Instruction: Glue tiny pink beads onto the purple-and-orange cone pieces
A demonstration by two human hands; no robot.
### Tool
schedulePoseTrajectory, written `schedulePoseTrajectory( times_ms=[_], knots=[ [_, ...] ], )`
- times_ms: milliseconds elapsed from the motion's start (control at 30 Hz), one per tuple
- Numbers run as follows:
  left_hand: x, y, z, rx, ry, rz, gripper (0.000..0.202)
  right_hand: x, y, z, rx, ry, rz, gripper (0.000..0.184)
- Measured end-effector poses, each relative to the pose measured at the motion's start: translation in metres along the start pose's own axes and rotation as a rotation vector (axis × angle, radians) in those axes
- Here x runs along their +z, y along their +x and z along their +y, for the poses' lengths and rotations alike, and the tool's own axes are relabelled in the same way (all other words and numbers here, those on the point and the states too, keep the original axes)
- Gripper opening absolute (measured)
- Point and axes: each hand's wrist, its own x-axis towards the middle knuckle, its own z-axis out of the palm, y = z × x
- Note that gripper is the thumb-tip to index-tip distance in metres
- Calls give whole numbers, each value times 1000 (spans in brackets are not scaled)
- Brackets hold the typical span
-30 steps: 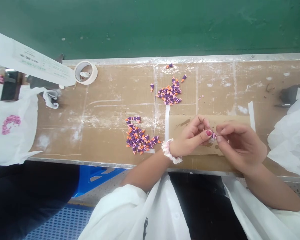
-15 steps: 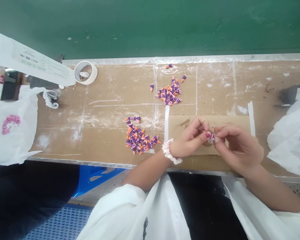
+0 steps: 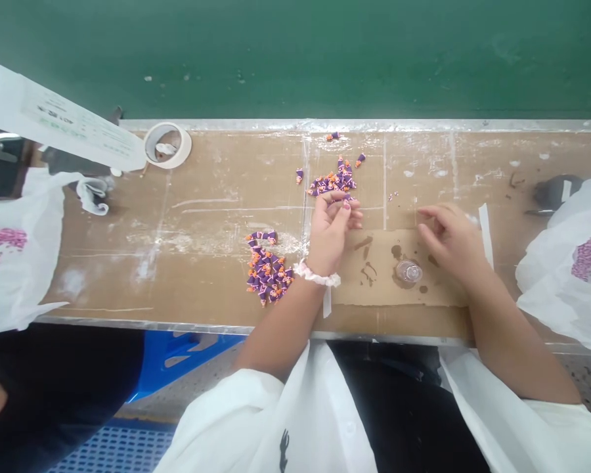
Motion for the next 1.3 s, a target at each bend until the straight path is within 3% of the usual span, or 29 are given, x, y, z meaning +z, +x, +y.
schedulePoseTrajectory(
  times_ms=[133,300,467,633,867,1100,1200,1300],
  knots=[
    [0,3,8,-34,-41,74,31,7,9,1,-14,-97,-113,26],
    [4,-11,8,-31,52,-82,17,13,32,-10,3,-199,-131,24],
    [8,-18,9,-85,74,-117,12,19,52,-11,11,-358,-163,30],
    [11,-21,13,-104,43,-149,9,20,51,-13,14,-399,-193,32],
    [13,-24,13,-100,69,-170,5,21,59,1,83,-276,-164,18],
    [13,-24,4,-112,111,-270,6,18,57,-3,7,-143,-156,15],
    [13,-25,-1,-133,87,-343,20,8,36,-15,-58,10,-141,11],
    [15,-28,-5,-130,63,-406,32,1,11,-24,-165,409,-108,8]
  ],
)
